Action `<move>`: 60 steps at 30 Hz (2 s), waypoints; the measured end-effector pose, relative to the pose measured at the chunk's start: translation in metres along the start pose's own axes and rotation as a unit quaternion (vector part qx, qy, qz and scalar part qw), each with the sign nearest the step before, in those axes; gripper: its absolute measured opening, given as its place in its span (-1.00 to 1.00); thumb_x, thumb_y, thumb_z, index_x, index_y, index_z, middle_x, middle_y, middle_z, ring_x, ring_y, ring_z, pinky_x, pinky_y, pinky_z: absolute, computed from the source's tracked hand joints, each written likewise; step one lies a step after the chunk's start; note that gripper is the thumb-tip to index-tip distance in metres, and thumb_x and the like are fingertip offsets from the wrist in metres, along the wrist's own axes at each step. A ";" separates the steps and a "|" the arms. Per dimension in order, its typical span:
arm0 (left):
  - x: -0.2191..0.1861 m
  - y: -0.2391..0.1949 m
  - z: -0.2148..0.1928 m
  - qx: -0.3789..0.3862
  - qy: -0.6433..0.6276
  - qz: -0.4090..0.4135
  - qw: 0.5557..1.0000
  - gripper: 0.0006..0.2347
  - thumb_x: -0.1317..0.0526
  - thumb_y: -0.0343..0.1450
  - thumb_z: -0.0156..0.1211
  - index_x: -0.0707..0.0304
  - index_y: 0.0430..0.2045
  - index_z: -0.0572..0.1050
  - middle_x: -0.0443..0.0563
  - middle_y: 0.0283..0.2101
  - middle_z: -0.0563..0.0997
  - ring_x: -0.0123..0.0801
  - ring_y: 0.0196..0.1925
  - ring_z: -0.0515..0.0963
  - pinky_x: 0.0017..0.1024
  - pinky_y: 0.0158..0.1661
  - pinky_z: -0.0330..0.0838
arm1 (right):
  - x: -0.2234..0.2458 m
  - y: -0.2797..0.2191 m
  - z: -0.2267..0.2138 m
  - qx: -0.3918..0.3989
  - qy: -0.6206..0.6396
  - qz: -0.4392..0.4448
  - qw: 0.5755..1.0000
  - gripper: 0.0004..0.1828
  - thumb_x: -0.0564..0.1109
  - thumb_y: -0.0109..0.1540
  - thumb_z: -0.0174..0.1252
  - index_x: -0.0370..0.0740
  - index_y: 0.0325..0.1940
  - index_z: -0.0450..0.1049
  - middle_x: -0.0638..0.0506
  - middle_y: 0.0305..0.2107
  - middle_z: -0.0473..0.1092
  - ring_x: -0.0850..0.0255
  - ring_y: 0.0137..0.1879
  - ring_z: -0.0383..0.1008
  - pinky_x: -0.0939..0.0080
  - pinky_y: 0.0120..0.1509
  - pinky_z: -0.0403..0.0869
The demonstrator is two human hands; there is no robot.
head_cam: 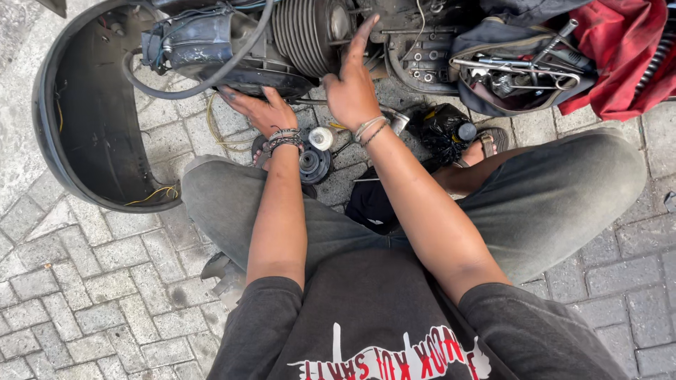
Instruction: The person sits on the ground and works on a motorcycle engine, using a wrench to tighten a bolt on the cylinder head. They then apply a white liquid from a bottle onto the engine component.
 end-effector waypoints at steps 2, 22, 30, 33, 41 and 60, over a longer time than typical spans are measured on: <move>0.007 -0.002 0.006 -0.009 0.012 0.000 1.000 -0.28 -0.16 0.57 -0.17 0.37 0.47 -0.22 0.46 0.55 -0.12 0.28 0.61 -0.06 0.17 0.43 0.16 | -0.023 0.011 -0.001 -0.001 0.052 -0.014 0.999 0.28 -0.35 0.21 0.06 0.07 0.50 -0.87 -0.28 0.60 -0.27 -0.23 0.68 -0.03 0.10 0.55 0.27; 0.019 0.005 0.012 -0.018 0.004 0.047 0.999 -0.24 -0.23 0.56 -0.22 0.45 0.46 -0.22 0.52 0.53 -0.10 0.28 0.60 -0.05 0.04 0.53 -0.03 | 0.036 -0.011 0.002 0.015 0.020 0.031 0.999 0.25 -0.22 0.13 0.06 -0.07 0.50 -0.81 -0.37 0.60 -0.23 -0.37 -0.23 0.59 -0.08 -0.19 0.43; 0.024 0.000 0.013 -0.021 0.000 0.016 1.000 -0.29 -0.15 0.55 -0.10 0.32 0.47 -0.19 0.53 0.53 -0.05 0.33 0.58 0.02 0.06 0.45 0.14 | 0.004 0.016 -0.002 0.013 0.010 0.122 0.992 0.01 -0.04 0.09 0.02 -0.35 0.51 -0.29 -0.41 0.19 0.41 -0.44 0.20 0.42 -0.17 0.20 0.36; 0.029 0.001 0.017 -0.025 0.007 0.008 1.000 -0.30 -0.11 0.55 -0.07 0.30 0.47 -0.18 0.54 0.52 -0.02 0.33 0.58 0.05 0.04 0.42 0.19 | 0.020 -0.004 -0.002 0.042 -0.005 0.104 0.994 0.06 -0.08 0.13 0.02 -0.30 0.54 -0.45 -0.40 0.10 0.47 -0.38 -0.03 0.54 -0.22 0.03 0.42; 0.040 0.003 0.017 -0.034 0.020 0.009 0.999 -0.33 -0.10 0.57 -0.10 0.24 0.49 -0.18 0.47 0.54 0.00 0.26 0.60 0.04 0.05 0.45 0.16 | 0.033 -0.002 -0.008 0.028 -0.018 0.077 0.996 -0.44 -0.09 0.15 0.00 -0.25 0.18 0.01 -0.38 -0.17 0.53 -0.46 -0.10 0.50 -0.36 -0.04 0.36; 0.030 0.005 0.009 0.005 0.022 -0.003 1.000 -0.32 -0.09 0.57 -0.07 0.21 0.49 -0.21 0.42 0.54 0.00 0.21 0.59 0.05 -0.01 0.39 0.26 | -0.018 -0.056 -0.047 -0.272 0.096 -0.071 0.955 -0.62 0.02 0.43 0.07 0.18 0.35 0.33 0.11 0.09 0.57 0.21 0.11 0.68 0.26 0.11 0.63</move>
Point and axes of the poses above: each hand's wrist, its own y-axis towards the middle knuckle, its own z-axis out of the palm, x = y × z, the point moved 3 cm from there along y, towards the middle knuckle
